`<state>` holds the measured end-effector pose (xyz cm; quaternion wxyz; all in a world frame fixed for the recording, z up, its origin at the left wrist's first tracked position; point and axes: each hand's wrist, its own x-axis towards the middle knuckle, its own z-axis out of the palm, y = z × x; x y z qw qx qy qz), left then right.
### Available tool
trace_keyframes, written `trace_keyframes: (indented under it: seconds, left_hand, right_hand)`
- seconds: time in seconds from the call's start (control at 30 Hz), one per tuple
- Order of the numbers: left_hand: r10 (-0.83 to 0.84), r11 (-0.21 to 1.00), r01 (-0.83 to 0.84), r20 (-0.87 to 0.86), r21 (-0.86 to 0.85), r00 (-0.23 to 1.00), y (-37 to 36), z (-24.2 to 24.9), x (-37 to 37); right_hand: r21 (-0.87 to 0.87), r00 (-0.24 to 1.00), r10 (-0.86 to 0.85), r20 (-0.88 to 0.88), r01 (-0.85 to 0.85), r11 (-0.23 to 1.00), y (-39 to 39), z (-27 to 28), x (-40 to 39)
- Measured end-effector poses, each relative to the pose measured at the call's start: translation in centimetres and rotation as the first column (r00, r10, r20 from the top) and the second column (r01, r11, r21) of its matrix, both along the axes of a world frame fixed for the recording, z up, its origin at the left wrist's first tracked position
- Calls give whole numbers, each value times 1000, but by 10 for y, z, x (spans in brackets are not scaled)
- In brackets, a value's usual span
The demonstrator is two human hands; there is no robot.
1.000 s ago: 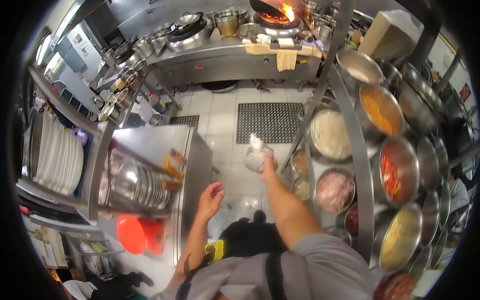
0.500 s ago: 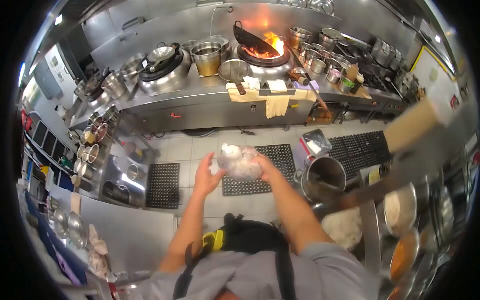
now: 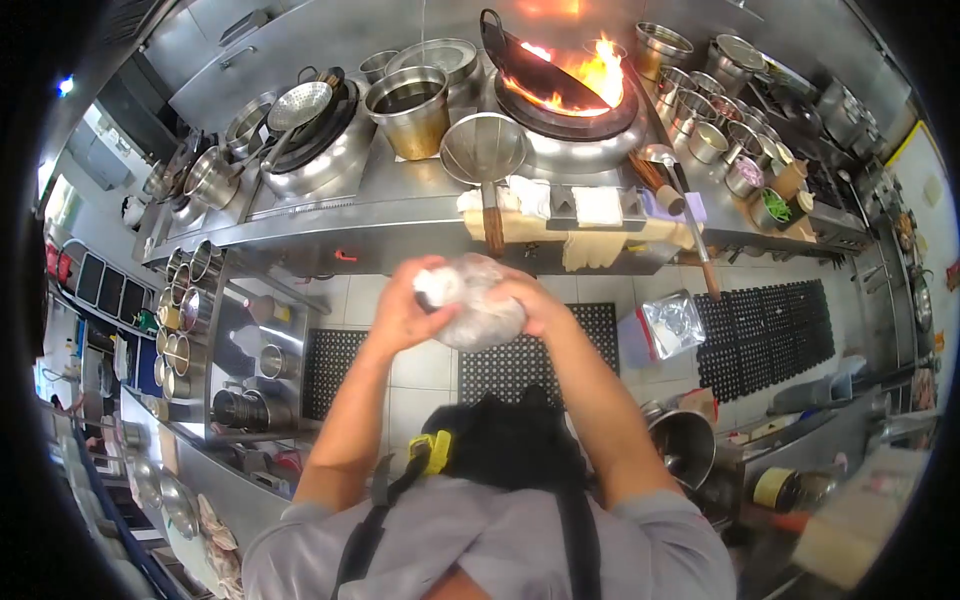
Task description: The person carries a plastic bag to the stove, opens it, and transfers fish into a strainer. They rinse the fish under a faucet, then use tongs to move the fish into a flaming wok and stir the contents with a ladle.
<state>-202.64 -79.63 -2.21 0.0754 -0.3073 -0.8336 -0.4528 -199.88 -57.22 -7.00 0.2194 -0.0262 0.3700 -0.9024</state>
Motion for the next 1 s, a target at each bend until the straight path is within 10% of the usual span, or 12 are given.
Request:
trace_keyframes:
  seconds: [0.2,0.27,0.53,0.77,0.87,1.0]
  left_hand:
    - [190,960,-211,125,186,974,-38,17,-129]
    - [273,955,-283,101,94,957,-48,14,-170]
    - [356,916,-378,-163,-133,920,-97,-40,-331]
    - [381,845,-310,85,-435,921,-102,-127,-431]
    - [272,941,-249,75,-230,959,-120,-187,-463]
    - [390,882,-387,-44,-271,920,-82,-122,-423]
  right_hand:
    - [14,985,80,155,-83,996,-26,29,-123]
    - [326,990,-80,117,38,945,-16,17,-150]
    - [511,902,-370,220,217,832,146,3,-89]
    - [139,742,-603,292,591,794,215,-22,-41]
    - [121,700,-641,315,640,759,236,-42,-38]
    - [95,673,-635,379,654,750,258,-58,-29]
